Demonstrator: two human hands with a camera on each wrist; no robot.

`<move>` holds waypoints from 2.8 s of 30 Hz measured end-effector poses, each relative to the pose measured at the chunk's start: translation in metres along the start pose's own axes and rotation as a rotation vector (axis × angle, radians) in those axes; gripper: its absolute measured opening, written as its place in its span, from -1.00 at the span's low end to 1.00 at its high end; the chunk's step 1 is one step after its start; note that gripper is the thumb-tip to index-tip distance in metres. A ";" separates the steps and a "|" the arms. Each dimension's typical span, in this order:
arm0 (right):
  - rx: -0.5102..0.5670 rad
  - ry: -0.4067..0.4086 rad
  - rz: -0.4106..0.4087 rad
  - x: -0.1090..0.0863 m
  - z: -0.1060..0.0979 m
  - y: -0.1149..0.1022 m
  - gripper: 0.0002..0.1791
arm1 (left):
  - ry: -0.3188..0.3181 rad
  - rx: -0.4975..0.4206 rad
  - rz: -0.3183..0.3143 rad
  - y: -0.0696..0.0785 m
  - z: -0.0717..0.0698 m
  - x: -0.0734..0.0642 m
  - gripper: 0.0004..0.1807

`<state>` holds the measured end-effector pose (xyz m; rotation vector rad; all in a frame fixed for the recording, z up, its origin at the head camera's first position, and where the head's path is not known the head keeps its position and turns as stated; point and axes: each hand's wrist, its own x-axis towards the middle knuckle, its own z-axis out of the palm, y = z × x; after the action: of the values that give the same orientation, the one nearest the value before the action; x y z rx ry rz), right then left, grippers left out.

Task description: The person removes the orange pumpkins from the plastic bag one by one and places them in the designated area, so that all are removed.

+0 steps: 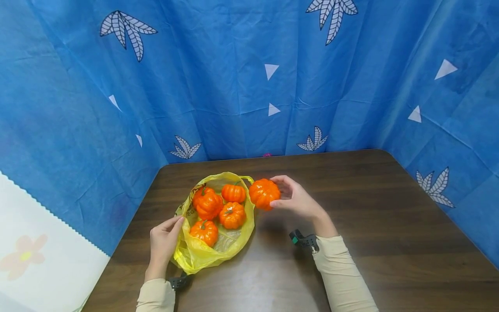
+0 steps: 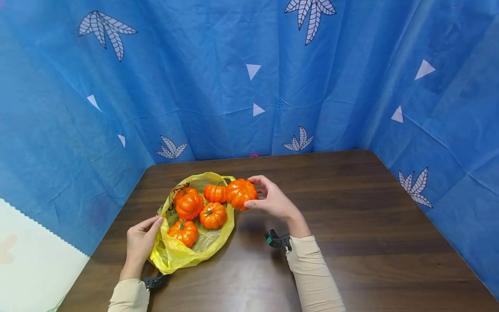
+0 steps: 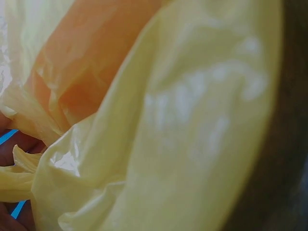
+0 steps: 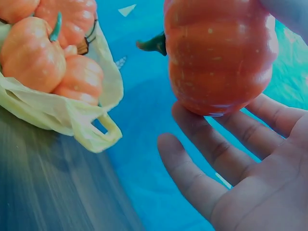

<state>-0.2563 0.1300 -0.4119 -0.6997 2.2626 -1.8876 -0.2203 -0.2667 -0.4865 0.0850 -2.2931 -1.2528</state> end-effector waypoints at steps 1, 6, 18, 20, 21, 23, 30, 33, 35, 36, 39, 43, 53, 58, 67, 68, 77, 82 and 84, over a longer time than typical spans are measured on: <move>0.002 0.007 0.007 0.000 -0.002 0.000 -0.31 | -0.001 0.000 -0.004 0.000 0.000 0.000 -0.77; 0.031 0.025 0.028 -0.001 -0.008 0.003 -0.30 | 0.005 0.004 -0.005 -0.001 0.000 0.000 -0.78; 0.043 0.109 0.006 -0.001 -0.012 0.008 -0.30 | 0.009 -0.006 0.015 -0.002 0.000 0.000 -0.81; 0.047 0.126 0.000 -0.001 -0.013 0.009 -0.29 | 0.008 -0.002 0.015 -0.002 0.000 0.000 -0.80; 0.048 0.136 0.001 -0.001 -0.014 0.010 -0.29 | 0.009 0.003 0.012 -0.002 0.000 0.000 -0.80; 0.049 0.149 -0.001 -0.001 -0.016 0.011 -0.29 | 0.010 0.008 0.007 -0.002 0.000 0.000 -0.80; 0.038 0.182 -0.005 -0.002 -0.022 0.013 -0.28 | 0.012 0.003 0.012 -0.002 0.000 0.000 -0.79; 0.022 0.191 -0.006 -0.003 -0.023 0.015 -0.26 | 0.017 0.005 0.018 -0.004 0.001 0.000 -0.79; 0.023 0.197 0.001 -0.003 -0.023 0.016 -0.24 | 0.019 0.005 0.013 -0.004 0.001 0.000 -0.79; 0.027 0.201 0.007 -0.003 -0.023 0.016 -0.23 | 0.020 0.005 0.012 -0.005 0.001 -0.001 -0.79; 0.040 0.221 0.034 -0.003 -0.023 0.017 -0.22 | 0.019 0.000 0.007 -0.006 0.001 -0.002 -0.78; 0.041 0.261 0.054 -0.004 -0.023 0.020 -0.22 | 0.027 -0.003 0.030 -0.006 0.002 -0.001 -0.80; 0.028 0.294 0.053 -0.007 -0.024 0.020 -0.27 | 0.037 0.012 0.046 -0.007 0.003 0.001 -0.82; 0.027 0.295 0.052 -0.008 -0.025 0.020 -0.26 | 0.031 0.010 0.035 -0.006 0.002 0.000 -0.81; 0.059 0.339 0.049 -0.007 -0.030 0.021 -0.24 | 0.029 0.008 0.031 -0.005 0.003 0.001 -0.81; 0.062 0.344 0.054 -0.007 -0.030 0.021 -0.22 | 0.031 0.009 0.031 -0.005 0.002 0.002 -0.81; 0.115 0.393 0.087 -0.005 -0.030 0.020 -0.29 | 0.031 0.025 0.024 -0.004 0.000 0.002 -0.81; 0.126 0.401 0.075 -0.006 -0.032 0.021 -0.32 | 0.027 0.026 0.016 -0.002 -0.001 0.001 -0.80; 0.130 0.401 0.070 -0.006 -0.033 0.021 -0.32 | 0.021 0.027 0.008 -0.001 -0.001 0.001 -0.79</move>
<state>-0.2692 0.1644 -0.4262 -0.2357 2.3085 -2.2830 -0.2210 -0.2684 -0.4866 0.0985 -2.2907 -1.2110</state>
